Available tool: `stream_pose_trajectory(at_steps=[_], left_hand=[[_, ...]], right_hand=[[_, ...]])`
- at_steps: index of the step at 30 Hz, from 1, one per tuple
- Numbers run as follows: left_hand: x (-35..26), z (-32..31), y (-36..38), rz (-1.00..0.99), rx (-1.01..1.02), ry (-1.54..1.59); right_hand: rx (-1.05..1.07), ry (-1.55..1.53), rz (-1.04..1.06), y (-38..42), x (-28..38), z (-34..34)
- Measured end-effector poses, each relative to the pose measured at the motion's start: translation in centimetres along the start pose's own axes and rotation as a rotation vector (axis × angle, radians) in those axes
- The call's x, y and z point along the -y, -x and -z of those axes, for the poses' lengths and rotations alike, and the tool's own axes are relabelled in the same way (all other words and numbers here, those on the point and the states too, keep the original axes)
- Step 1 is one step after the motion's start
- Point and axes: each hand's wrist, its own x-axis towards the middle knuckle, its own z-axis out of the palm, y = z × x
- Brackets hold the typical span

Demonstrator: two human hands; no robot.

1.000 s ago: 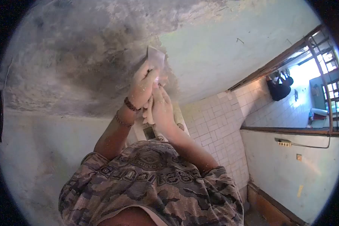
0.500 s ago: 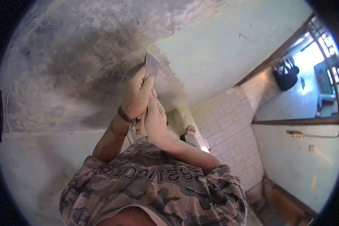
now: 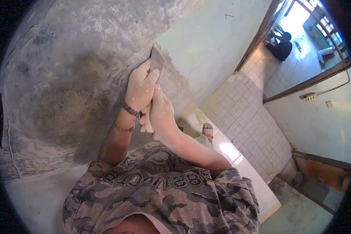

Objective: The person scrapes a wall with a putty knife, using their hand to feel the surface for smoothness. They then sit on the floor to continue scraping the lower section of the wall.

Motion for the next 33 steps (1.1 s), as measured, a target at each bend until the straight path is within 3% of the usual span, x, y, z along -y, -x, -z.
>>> stream_pose_trajectory(at_steps=[2, 6, 9, 12, 13, 15, 16, 17, 19, 20, 22, 25, 28, 30, 32, 33], left_hand=[[-0.2, 0.0, -0.2, -0.002, 0.033, -0.002], [-0.8, -0.3, -0.5, -0.093, -0.020, 0.007], [-1.3, -0.6, -1.0, -0.060, -0.048, -0.034], [-2.1, -0.6, 1.1, -0.315, -0.210, -0.348], [-1.8, -0.4, 1.1, -0.309, -0.208, -0.352], [-1.0, 0.4, 0.5, -0.688, -0.238, -1.163], [0.6, 0.2, -0.5, -0.528, -0.156, -1.378], [2.1, -0.4, -1.3, -0.513, -0.148, -1.376], [4.8, -1.7, -2.3, -0.491, -0.183, -1.826], [6.0, -2.6, -2.2, -0.478, -0.177, -1.832], [8.0, -4.7, -1.6, -0.445, 0.069, -1.880], [11.1, -6.5, -0.8, -0.464, 0.277, -1.778], [10.4, -6.6, -1.0, -0.347, 0.331, -1.652], [7.8, -5.1, -1.8, -0.330, 0.045, -1.231], [2.7, -2.6, -2.5, -0.328, -0.177, -1.358], [2.5, -2.6, -2.0, -0.292, -0.155, -1.365]], right_hand=[[-0.044, -0.231, -0.136, 0.0, 0.7, -0.1], [-0.022, -0.124, -0.119, -0.4, 0.8, 0.2], [-0.011, -0.263, -0.073, -2.6, 0.0, 0.8], [-0.127, -0.224, -0.169, -2.5, 2.1, 3.6], [-0.118, -0.198, -0.149, -2.7, 2.1, 5.5], [-0.104, -0.169, -0.137, -3.5, 1.4, 9.1], [-0.161, -0.151, -0.105, -3.7, 0.9, 10.8], [-0.219, -0.131, -0.074, -3.9, 0.5, 12.2], [-0.269, -0.096, -0.087, -4.1, -0.2, 14.4], [-0.319, -0.067, -0.084, -4.2, -0.3, 15.0], [-0.305, -0.058, -0.105, -4.0, -0.3, 15.9], [-0.279, 0.004, -0.162, -3.9, 0.4, 17.5], [-0.254, 0.168, -0.203, -4.2, 1.0, 20.2], [-0.229, 0.276, -0.217, -5.3, 0.5, 22.2], [-0.258, 0.570, -0.062, -6.7, -1.1, 24.2], [-0.187, 0.597, -0.070, -6.9, -0.7, 24.4]])
